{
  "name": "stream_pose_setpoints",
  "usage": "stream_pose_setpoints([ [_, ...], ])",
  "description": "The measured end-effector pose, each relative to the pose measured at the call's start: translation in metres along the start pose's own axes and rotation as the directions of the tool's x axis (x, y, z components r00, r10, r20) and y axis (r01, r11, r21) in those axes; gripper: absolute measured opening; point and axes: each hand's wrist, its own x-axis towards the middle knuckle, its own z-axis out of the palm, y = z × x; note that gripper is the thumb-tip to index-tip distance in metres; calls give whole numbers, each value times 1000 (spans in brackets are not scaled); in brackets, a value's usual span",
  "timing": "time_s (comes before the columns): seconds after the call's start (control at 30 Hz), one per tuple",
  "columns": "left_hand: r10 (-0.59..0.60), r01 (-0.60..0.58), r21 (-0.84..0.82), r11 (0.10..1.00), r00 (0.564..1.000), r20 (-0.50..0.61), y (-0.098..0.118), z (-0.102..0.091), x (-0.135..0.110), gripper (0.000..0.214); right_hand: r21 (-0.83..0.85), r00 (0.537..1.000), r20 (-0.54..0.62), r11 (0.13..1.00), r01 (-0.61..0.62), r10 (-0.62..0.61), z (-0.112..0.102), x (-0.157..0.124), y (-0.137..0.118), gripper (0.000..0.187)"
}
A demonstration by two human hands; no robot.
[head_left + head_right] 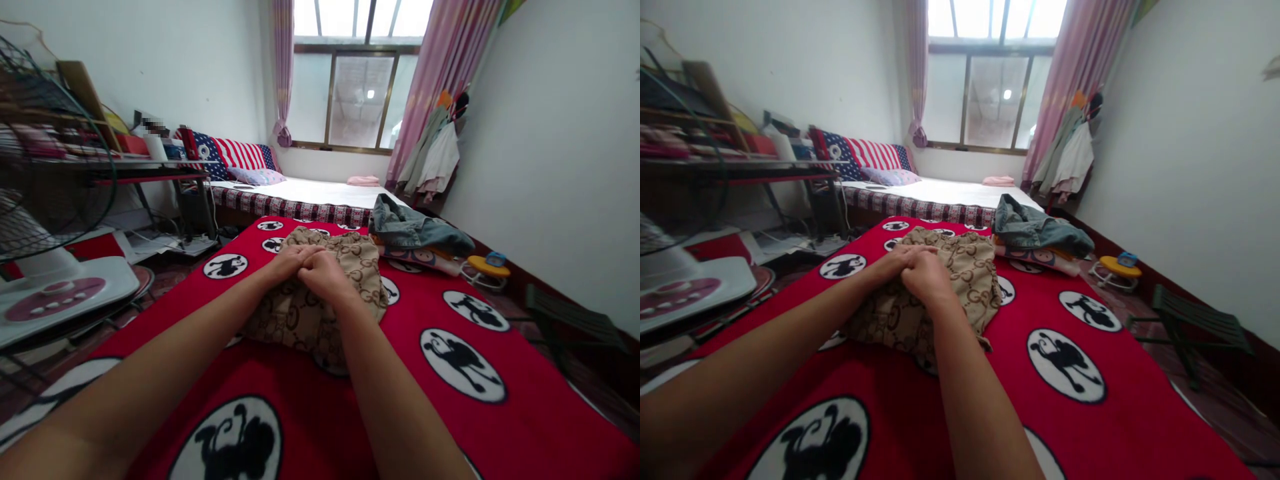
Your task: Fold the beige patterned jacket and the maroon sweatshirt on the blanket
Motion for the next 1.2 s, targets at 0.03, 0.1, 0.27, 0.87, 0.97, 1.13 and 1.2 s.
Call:
stream_pose_setpoints([
  [0.03,8,-8,19,1000,1000,16,-4,9,-4,45,-33,996,-58,997,-66,64,-8,0,2,21],
  [0.1,17,-15,144,990,1000,-9,-15,21,-11,42,-55,964,-208,982,-181,166,-22,-2,11,25],
  [0.27,-95,243,445,862,939,-330,-33,25,-21,49,15,732,-537,873,-487,418,-25,-7,60,66],
  [0.87,-169,307,684,661,950,-262,-18,3,-15,30,-192,869,-328,875,-445,370,-12,-10,57,43],
  [0.97,38,159,670,725,962,-270,7,0,0,38,-216,907,-400,948,-232,131,-21,-5,28,47],
  [1.13,132,-51,451,891,980,-149,-2,26,6,49,-224,920,-355,941,-255,165,1,-8,47,48],
  [1.2,-11,14,469,883,1000,-10,-22,40,1,48,-229,940,-167,915,-332,299,15,-12,69,48],
])
